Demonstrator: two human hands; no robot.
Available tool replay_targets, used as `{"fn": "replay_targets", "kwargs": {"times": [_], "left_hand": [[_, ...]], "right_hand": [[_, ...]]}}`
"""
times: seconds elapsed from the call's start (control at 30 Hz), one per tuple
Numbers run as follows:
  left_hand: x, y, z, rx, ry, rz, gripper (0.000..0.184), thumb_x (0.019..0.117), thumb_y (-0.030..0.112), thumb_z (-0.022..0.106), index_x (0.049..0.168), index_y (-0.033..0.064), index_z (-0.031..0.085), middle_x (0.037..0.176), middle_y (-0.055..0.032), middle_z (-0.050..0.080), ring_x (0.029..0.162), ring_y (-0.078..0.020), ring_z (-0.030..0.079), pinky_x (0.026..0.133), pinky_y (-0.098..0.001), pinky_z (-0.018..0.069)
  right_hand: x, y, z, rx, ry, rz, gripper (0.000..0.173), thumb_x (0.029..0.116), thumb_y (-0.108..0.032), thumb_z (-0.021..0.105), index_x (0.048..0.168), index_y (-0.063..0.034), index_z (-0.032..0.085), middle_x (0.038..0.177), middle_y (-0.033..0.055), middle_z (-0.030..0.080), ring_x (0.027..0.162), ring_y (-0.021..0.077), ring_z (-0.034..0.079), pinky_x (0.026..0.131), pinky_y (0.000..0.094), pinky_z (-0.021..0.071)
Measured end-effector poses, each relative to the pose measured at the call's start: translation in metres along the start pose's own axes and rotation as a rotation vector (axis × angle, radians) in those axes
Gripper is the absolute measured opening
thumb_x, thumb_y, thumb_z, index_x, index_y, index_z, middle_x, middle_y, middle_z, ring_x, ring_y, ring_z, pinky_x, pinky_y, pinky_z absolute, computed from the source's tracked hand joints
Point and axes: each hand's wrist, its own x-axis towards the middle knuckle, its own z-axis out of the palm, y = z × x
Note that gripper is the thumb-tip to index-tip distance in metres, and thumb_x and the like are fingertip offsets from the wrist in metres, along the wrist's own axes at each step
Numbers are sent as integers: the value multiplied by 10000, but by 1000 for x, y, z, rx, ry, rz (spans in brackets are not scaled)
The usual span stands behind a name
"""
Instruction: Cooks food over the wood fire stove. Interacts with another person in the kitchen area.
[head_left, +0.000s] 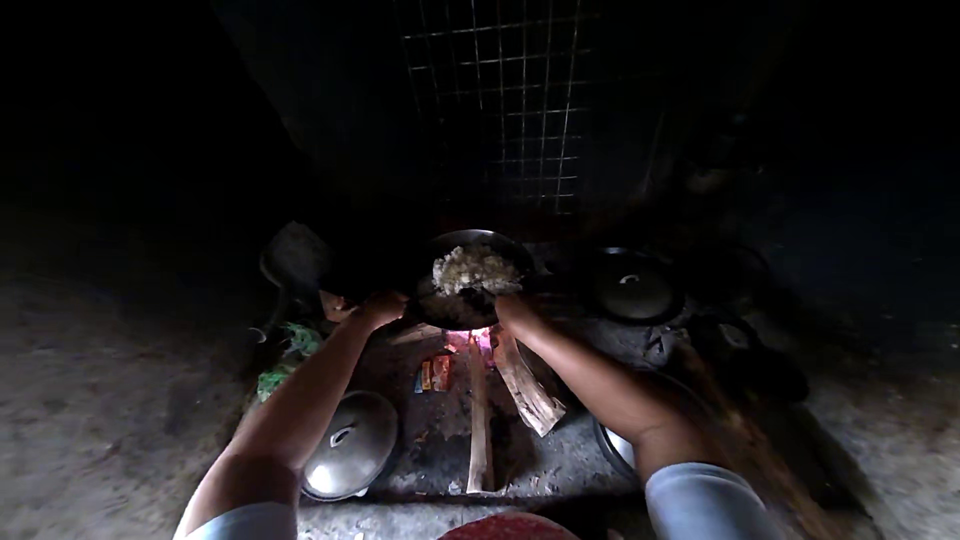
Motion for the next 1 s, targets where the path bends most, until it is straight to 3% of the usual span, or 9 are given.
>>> {"fn": "replay_targets", "kwargs": {"times": [0.07,0.13,0.23,0.33,0.47,0.6,0.73,0.87,1.0], "left_hand": [[-12,4,-4,111,51,57,316,1043,170,564,1318,68,681,1267,-206,683,1189,-386,642,1033,-622,473],[-25,12,-12,247,97,18,342,1023,209,582,1342,129,675,1311,-175,672,1243,-393,618,1025,-658,472],[-53,41,-30,426,140,-88,369,993,209,609,1357,212,666,1286,-169,684,1184,-421,648,902,-698,514],[-80,67,-38,524,199,-140,384,966,174,631,1348,199,655,1235,-209,687,1093,-461,673,797,-695,542],[-90,78,-26,547,280,-164,479,951,125,622,1418,233,612,1233,-214,693,1066,-465,685,770,-686,550],[-108,78,-8,449,334,-138,479,971,158,607,1441,247,584,1232,-245,685,1071,-493,678,785,-710,538],[-139,56,29,166,374,-70,375,1033,205,564,1403,232,626,1161,-249,707,1045,-490,685,823,-713,531],[-142,35,71,-60,303,-77,400,1056,237,524,1446,258,605,1268,-206,694,1177,-439,659,965,-680,505],[-130,22,82,-34,275,-163,391,1006,252,600,1391,204,648,1245,-222,699,1146,-449,669,917,-687,516]], "right_hand": [[5,-2,6,14,8,-19,240,984,-78,607,1190,21,680,1225,229,682,1140,421,662,911,640,543],[4,-4,5,48,9,-6,277,986,-70,602,1240,21,663,1249,240,672,1156,439,652,913,662,540],[-15,-8,-16,15,11,7,260,997,-61,574,1225,16,674,1256,245,671,1169,451,647,906,664,536],[-43,-6,-41,-26,68,-14,218,996,-73,577,1156,14,697,1184,243,696,1109,450,672,865,663,546],[-50,-1,-46,-62,54,10,208,1003,-60,541,1096,28,704,1186,241,695,1119,445,669,863,661,542],[-48,8,-46,-30,56,67,238,1001,-96,553,1156,11,699,1244,237,682,1166,440,654,904,678,524],[-45,5,-55,-3,0,125,274,987,-124,584,1206,8,681,1288,245,658,1217,440,622,948,692,493],[-44,-9,-58,-7,14,114,285,996,-112,572,1229,24,665,1305,261,645,1235,450,611,956,694,487],[-53,-29,-68,-61,56,82,298,995,-102,570,1261,-13,671,1323,244,645,1247,444,606,980,685,482]]}}
